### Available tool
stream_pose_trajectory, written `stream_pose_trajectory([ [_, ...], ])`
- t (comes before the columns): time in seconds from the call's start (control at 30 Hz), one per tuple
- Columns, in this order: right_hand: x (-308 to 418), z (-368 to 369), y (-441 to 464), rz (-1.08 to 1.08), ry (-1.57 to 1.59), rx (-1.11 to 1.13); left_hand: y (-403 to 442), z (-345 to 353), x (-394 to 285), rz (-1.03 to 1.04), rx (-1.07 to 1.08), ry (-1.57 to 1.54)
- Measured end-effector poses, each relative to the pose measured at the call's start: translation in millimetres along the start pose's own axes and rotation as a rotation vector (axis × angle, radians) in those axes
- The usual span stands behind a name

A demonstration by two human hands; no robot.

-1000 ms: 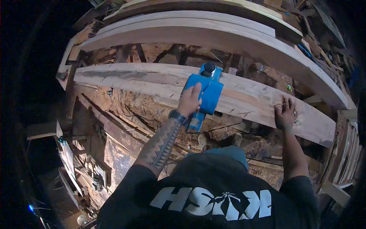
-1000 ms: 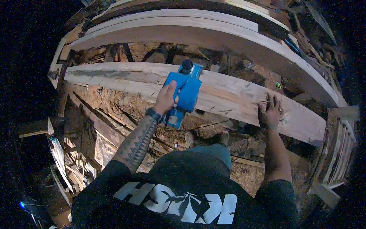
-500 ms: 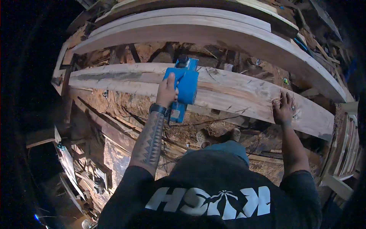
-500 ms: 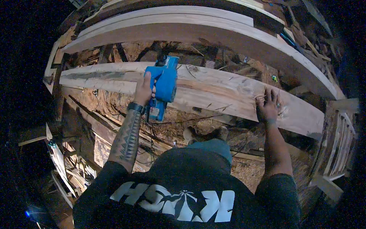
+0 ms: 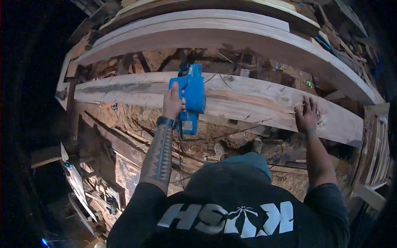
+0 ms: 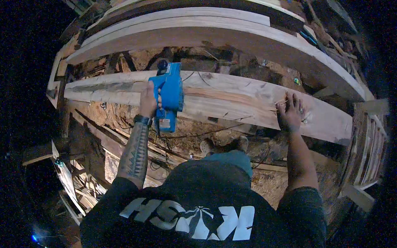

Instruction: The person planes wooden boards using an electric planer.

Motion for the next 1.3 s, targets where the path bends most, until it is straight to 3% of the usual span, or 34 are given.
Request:
stream_pose_trajectory([
  [0.27,7,-9,-2,0.002,0.013,0.018,-10,-54,25,0.045,0.022,0.106],
  [0.53,7,-6,-1,-0.02,-0.013,0.002,34,-28,16,0.007,-0.005,0.001],
  [0.73,7,-7,0,-0.009,-0.005,0.005,4,-61,25,-0.027,-0.037,0.052],
  [0.93,5,-5,-1,-0.008,0.016,-0.01,1,-93,35,0.075,-0.069,0.115],
  [1.1,10,-7,-1,-0.007,-0.038,0.005,44,-53,15,-0.06,-0.051,-0.047],
  [1.3,16,-12,0,-0.11,0.023,-0.049,18,-38,22,-0.142,-0.102,-0.18],
])
Point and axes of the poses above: each hand's wrist, its own y-axis towards the middle knuckle, its own z-axis out of the palm, x = y × z, the point moved 8 cm from there along y, towards the middle knuckle, and after that the axes turned 11 degrees about -x, right-handed, at the moved point
